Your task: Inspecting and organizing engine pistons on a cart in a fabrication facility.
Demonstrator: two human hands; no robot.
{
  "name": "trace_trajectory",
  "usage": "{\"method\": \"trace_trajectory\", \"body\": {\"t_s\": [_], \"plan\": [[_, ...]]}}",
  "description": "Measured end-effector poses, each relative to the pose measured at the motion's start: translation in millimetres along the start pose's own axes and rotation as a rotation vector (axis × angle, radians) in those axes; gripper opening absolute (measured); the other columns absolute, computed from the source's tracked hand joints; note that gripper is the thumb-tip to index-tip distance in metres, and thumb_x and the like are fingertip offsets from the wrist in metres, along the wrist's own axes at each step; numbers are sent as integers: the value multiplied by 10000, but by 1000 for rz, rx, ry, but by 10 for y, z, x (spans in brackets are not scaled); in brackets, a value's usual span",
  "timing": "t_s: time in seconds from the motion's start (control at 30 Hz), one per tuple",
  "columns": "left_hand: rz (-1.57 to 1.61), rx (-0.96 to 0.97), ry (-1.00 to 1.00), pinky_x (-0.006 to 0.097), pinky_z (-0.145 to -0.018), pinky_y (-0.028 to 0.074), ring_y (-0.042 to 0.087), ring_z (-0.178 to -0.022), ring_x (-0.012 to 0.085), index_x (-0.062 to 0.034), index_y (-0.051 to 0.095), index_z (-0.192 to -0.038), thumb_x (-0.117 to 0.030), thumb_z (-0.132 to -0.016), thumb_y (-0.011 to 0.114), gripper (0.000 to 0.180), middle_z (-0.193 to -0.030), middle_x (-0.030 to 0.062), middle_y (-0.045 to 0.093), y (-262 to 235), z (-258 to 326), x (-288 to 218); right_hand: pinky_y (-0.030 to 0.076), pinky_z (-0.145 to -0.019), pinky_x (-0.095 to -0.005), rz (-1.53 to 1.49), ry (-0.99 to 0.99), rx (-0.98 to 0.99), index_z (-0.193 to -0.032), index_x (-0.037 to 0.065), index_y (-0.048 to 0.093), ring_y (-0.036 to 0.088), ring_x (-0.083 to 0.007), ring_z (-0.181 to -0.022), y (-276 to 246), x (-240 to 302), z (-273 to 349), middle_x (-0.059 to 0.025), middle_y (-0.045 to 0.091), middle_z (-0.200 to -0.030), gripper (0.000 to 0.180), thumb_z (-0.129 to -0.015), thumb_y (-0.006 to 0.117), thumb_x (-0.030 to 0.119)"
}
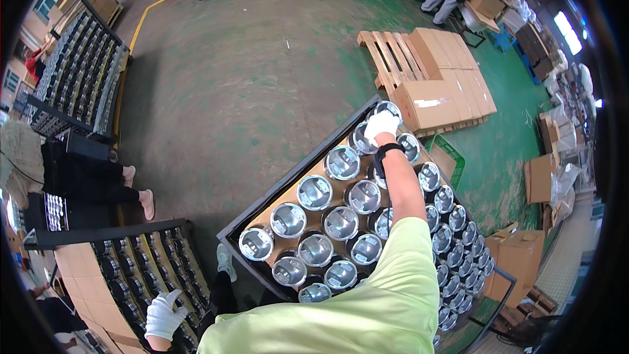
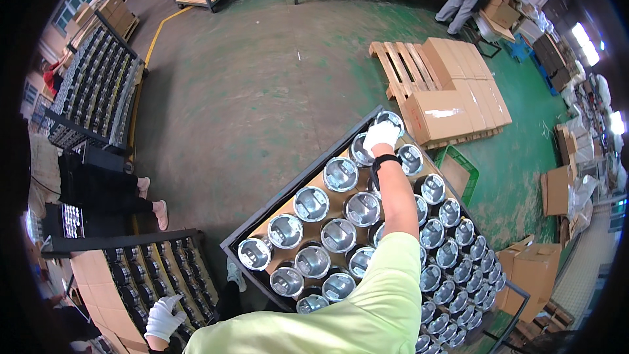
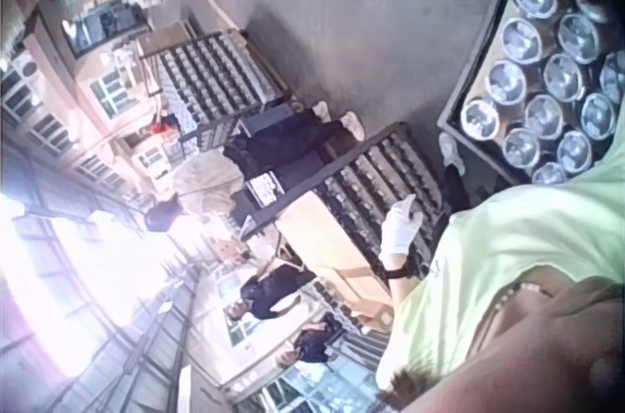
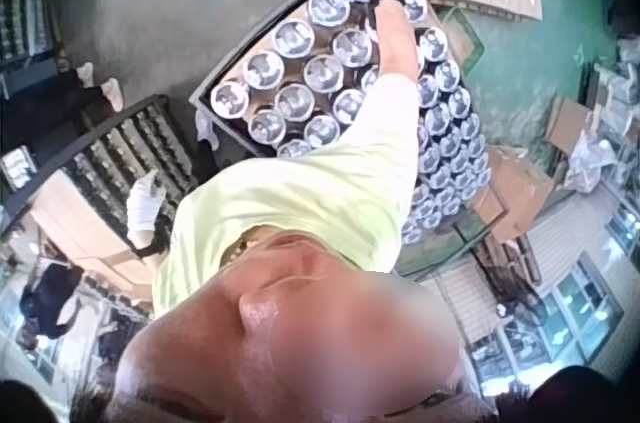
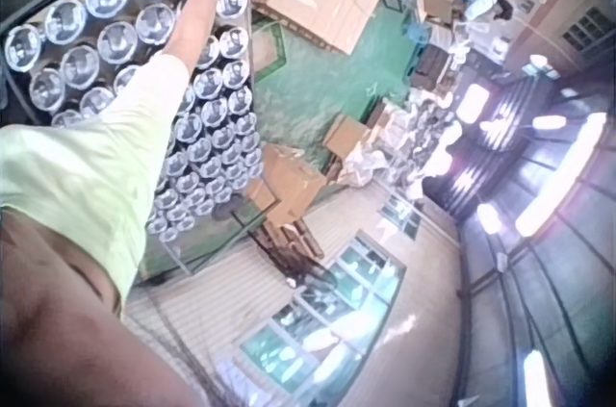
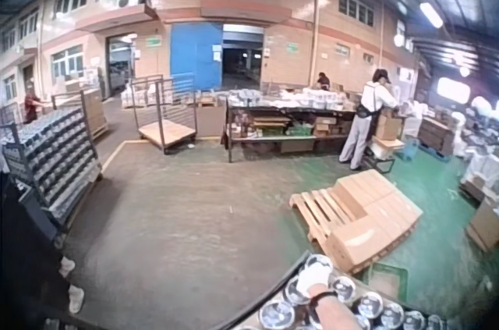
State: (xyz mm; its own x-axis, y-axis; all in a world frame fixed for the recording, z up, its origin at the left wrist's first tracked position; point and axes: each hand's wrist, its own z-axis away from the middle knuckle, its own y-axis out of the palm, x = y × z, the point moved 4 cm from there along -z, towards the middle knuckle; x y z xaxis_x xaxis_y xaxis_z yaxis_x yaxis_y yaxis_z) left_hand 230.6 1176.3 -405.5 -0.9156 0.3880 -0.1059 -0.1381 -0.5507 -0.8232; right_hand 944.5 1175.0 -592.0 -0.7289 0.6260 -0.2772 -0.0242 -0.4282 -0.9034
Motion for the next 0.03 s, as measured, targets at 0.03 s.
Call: {"method": "trace_trajectory", "body": {"t_s": [0.03], "plan": [[-9, 44, -48, 397, -809, 540, 657, -901, 333, -126, 672, -1173, -254, -685, 739, 509, -997, 154, 672, -41, 32, -11, 403, -1028, -507, 3, 14, -20, -1225, 131, 688, 556, -324, -1234, -2, 2, 56, -162, 609, -1307, 407, -867, 567, 281]]}}
